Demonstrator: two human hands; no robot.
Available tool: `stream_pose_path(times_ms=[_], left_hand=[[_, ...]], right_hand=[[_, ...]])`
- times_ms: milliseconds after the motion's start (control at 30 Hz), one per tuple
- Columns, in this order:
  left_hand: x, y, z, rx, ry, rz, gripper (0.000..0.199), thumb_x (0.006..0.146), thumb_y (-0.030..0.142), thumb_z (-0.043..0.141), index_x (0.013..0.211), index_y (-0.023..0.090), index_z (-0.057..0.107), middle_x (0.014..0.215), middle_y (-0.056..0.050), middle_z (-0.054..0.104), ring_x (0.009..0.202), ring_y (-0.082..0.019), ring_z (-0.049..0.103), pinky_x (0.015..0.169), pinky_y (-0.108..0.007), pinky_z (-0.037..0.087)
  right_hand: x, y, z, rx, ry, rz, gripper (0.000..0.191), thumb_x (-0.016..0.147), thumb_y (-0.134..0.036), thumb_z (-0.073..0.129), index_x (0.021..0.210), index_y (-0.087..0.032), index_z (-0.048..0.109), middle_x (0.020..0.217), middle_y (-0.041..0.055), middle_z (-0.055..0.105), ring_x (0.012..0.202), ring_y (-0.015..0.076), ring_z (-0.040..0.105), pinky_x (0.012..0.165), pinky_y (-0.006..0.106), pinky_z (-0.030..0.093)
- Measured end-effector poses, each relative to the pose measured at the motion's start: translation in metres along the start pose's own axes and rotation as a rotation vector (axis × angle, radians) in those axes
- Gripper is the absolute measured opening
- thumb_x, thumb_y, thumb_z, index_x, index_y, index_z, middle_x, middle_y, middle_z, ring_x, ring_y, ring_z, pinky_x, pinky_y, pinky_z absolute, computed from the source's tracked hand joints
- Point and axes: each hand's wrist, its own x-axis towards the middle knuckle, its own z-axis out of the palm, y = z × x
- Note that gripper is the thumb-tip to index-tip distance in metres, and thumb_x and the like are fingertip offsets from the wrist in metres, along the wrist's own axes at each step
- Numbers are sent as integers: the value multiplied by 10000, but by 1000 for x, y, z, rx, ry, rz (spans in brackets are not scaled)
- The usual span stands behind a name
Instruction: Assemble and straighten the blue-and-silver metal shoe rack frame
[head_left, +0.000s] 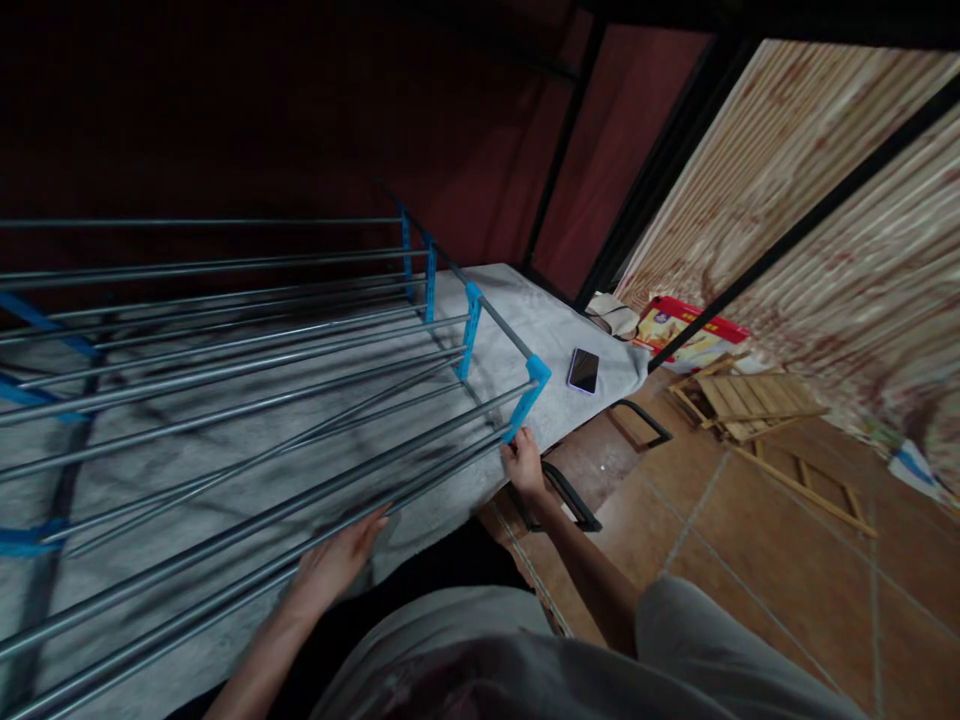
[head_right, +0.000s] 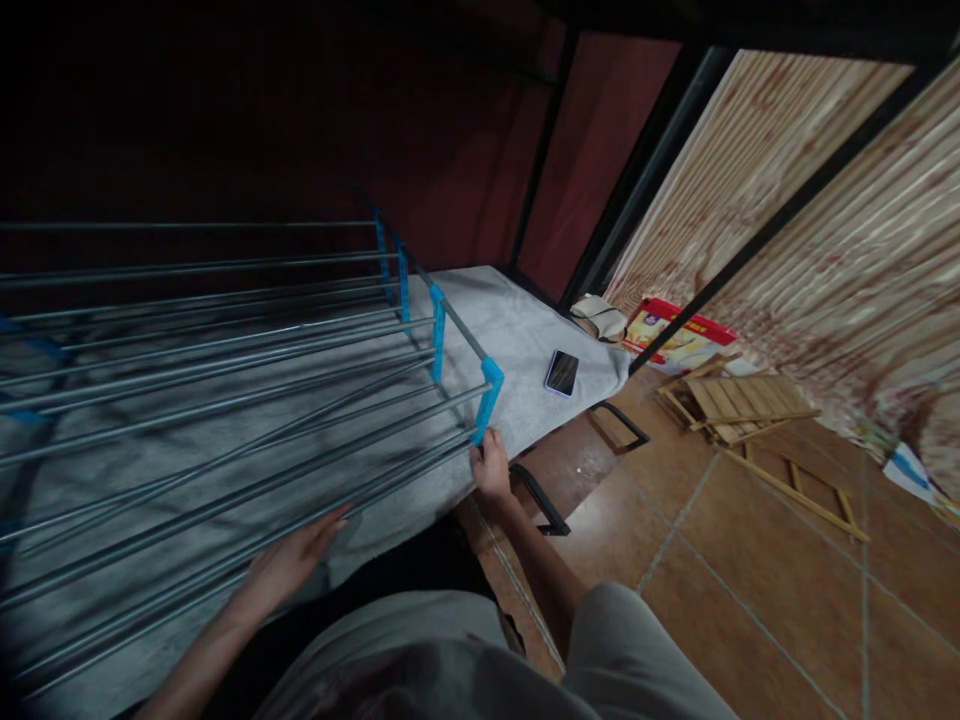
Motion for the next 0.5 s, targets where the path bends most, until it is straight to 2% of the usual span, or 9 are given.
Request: stream_pose_path(times_ms=[200, 500], left_hand=[[2, -4, 4, 4, 19, 27, 520, 961, 453, 307, 1380, 291, 570, 1357, -31, 623, 1275, -275, 573, 1040, -411, 480], [2, -1, 1, 16, -42, 9, 557, 976, 463, 257, 1415, 257, 532, 1371, -67, 613, 1283, -290, 565, 1026, -433, 480]], right_hand=[[0, -1, 1, -23, -1, -3, 144, 802, -156, 478, 918, -231, 520, 942, 43, 504, 848, 204, 502, 831, 355, 453], [1, -2, 2, -80, 12, -1, 105, 807, -182, 476, 892, -229, 517, 928, 50, 512, 842, 212, 511, 814, 352, 452]])
